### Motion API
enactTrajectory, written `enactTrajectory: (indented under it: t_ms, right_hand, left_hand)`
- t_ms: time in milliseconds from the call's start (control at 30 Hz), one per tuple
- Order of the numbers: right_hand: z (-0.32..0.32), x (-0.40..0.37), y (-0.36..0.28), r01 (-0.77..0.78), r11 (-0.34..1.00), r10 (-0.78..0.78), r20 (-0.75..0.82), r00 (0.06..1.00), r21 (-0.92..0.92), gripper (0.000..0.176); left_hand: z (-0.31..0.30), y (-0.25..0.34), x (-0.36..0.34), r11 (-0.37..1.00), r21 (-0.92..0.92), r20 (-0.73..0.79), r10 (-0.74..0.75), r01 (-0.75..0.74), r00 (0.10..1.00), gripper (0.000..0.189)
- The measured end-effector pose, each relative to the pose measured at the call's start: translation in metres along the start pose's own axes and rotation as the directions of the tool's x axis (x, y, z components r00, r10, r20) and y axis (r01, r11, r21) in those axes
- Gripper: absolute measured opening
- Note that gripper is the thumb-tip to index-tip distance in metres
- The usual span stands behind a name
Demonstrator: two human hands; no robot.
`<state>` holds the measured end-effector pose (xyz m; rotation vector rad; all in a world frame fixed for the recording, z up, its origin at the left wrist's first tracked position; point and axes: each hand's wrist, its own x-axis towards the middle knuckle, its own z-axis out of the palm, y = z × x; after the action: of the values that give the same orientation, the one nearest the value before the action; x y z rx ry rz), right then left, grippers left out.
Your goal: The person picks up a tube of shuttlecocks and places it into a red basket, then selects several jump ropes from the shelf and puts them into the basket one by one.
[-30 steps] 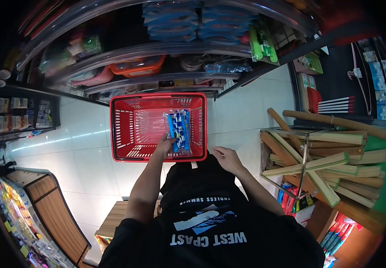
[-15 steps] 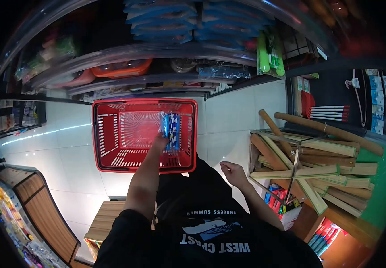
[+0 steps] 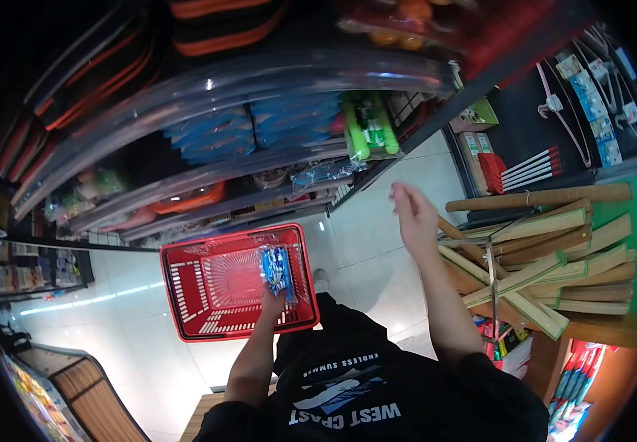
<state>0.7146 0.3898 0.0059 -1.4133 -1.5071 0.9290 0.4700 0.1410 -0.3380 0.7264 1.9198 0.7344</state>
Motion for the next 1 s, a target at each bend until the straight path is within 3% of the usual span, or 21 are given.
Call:
enactTrajectory:
  t_ms: [33,100,133,167,200,267,467,533,600,667,767,833,933,1000]
  right_hand:
    - [-0.001,0.013,-0.016,0.075,0.997,-0.076,-0.041,0.996,-0.024,0.027]
    - [0.001,0.038,-0.028,0.153,0.987,-0.156,-0.104,0.982,-0.040,0.030]
    - [0.003,0.052,-0.026,0.245,0.948,-0.272,-0.112,0.956,-0.205,0.037]
    - [0.003,0.062,-0.027,0.321,0.872,-0.382,-0.104,0.918,-0.369,0.044]
    - [0.003,0.067,-0.032,0.319,0.872,-0.389,-0.131,0.912,-0.370,0.044]
    - [0.006,0.074,-0.045,0.003,0.898,-0.034,-0.061,0.998,-0.440,0.058]
    - [0.017,0.091,-0.038,-0.083,0.905,0.101,0.021,0.995,-0.418,0.066]
    - [0.024,0.100,-0.020,-0.054,0.932,0.058,0.000,0.998,-0.358,0.061]
    - [0.025,0.105,-0.012,-0.100,0.978,0.134,0.182,0.974,-0.183,0.054]
    - [0.032,0.109,0.002,-0.082,0.994,0.094,0.177,0.980,-0.079,0.050]
    - [0.029,0.108,0.001,-0.156,0.986,0.131,0.299,0.945,0.062,0.038]
    - [0.024,0.095,-0.010,-0.259,0.908,0.176,0.264,0.948,0.328,0.034]
    - [-0.001,0.062,-0.021,-0.245,0.925,0.152,0.308,0.939,0.291,0.032]
    - [-0.002,0.032,-0.012,-0.206,0.911,0.122,0.242,0.963,0.358,0.030]
  left_hand:
    - [-0.008,0.012,-0.009,1.000,0.014,-0.004,0.018,-0.018,1.000,0.069]
    - [-0.026,0.047,-0.036,0.981,-0.175,0.141,-0.054,0.079,0.988,0.065]
    - [-0.030,0.047,-0.041,0.968,-0.245,0.146,-0.011,0.047,0.989,0.062]
    - [-0.035,0.048,-0.047,0.988,-0.151,0.119,-0.015,0.033,0.993,0.062]
    - [-0.042,0.056,-0.055,0.998,-0.057,0.090,-0.015,0.021,0.996,0.062]
    - [-0.053,0.055,-0.061,0.997,-0.060,0.110,-0.034,0.041,0.993,0.063]
    - [-0.072,0.084,-0.088,0.992,-0.076,0.116,-0.092,0.101,0.989,0.063]
    - [-0.067,0.085,-0.090,0.991,-0.121,0.099,-0.048,0.060,0.994,0.062]
    - [-0.062,0.103,-0.103,0.987,-0.145,0.098,-0.060,0.074,0.993,0.063]
    - [-0.056,0.126,-0.118,0.981,-0.174,0.110,-0.066,0.085,0.992,0.063]
    - [-0.047,0.134,-0.122,0.975,-0.218,0.121,-0.019,0.046,0.992,0.061]
    - [-0.046,0.139,-0.123,0.974,-0.227,0.132,0.026,0.004,0.991,0.059]
    - [-0.052,0.154,-0.120,0.966,-0.256,0.123,0.070,-0.036,0.990,0.058]
    - [-0.058,0.168,-0.119,0.956,-0.279,0.134,0.129,-0.088,0.983,0.054]
